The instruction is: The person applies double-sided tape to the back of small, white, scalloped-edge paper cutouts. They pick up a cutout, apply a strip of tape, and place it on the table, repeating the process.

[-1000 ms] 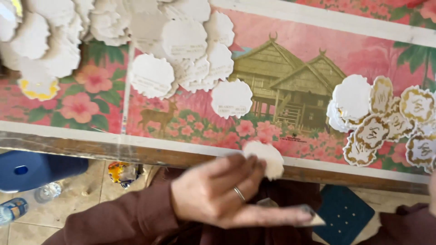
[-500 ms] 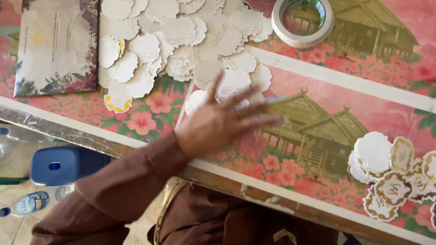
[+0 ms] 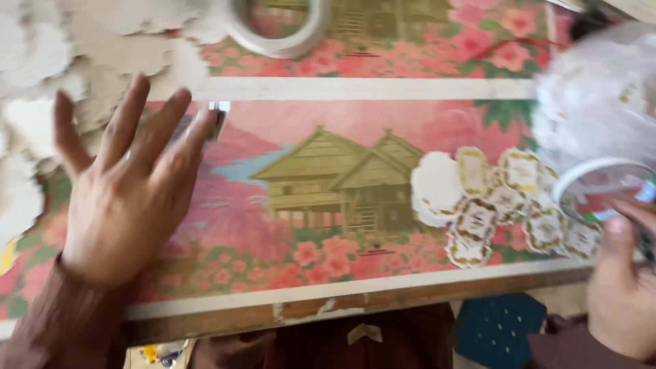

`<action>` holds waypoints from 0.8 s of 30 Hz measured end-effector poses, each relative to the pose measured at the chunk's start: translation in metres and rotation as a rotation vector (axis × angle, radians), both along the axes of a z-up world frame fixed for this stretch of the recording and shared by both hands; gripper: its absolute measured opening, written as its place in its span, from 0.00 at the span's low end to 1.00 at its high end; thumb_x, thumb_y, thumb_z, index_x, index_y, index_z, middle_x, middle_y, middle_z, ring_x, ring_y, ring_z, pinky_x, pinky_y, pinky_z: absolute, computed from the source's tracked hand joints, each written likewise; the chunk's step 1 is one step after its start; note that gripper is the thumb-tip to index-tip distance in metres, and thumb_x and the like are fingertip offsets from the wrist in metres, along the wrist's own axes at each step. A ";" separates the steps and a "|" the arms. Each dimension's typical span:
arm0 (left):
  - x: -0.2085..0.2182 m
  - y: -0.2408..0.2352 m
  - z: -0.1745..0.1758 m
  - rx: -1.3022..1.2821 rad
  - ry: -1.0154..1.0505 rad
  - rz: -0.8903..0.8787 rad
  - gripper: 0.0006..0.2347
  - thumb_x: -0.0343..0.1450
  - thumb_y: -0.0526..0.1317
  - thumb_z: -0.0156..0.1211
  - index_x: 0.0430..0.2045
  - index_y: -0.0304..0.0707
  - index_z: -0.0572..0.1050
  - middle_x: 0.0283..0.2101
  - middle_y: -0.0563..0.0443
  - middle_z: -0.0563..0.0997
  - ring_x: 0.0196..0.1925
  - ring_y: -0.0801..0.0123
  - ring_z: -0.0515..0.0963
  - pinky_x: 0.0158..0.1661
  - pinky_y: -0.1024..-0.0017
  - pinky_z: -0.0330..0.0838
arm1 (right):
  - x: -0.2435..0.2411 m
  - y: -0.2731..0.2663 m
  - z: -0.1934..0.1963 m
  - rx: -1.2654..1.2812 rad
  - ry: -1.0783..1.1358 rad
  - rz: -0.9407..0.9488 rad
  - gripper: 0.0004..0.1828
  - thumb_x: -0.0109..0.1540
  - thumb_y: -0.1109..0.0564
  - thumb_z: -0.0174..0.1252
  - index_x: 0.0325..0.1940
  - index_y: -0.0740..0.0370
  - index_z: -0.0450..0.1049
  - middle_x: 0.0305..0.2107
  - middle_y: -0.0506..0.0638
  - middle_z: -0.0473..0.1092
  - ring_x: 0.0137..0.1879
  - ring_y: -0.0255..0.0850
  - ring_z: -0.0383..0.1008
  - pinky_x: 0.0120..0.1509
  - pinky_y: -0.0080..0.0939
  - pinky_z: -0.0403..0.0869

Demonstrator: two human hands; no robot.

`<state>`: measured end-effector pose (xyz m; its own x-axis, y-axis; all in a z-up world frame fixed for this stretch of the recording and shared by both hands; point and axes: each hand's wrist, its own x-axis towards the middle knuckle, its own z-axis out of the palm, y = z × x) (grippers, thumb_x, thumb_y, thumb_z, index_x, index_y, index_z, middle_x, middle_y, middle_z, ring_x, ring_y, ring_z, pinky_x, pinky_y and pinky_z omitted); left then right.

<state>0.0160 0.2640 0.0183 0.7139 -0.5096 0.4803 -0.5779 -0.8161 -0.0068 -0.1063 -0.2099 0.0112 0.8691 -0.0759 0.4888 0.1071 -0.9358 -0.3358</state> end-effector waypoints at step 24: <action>0.132 -0.077 -0.029 -0.492 0.228 -0.117 0.38 0.63 0.24 0.54 0.66 0.57 0.47 0.40 0.45 0.83 0.39 0.55 0.81 0.40 0.57 0.75 | 0.046 0.130 0.050 -0.068 0.064 0.501 0.12 0.54 0.52 0.58 0.41 0.53 0.77 0.37 0.43 0.77 0.44 0.34 0.78 0.51 0.32 0.77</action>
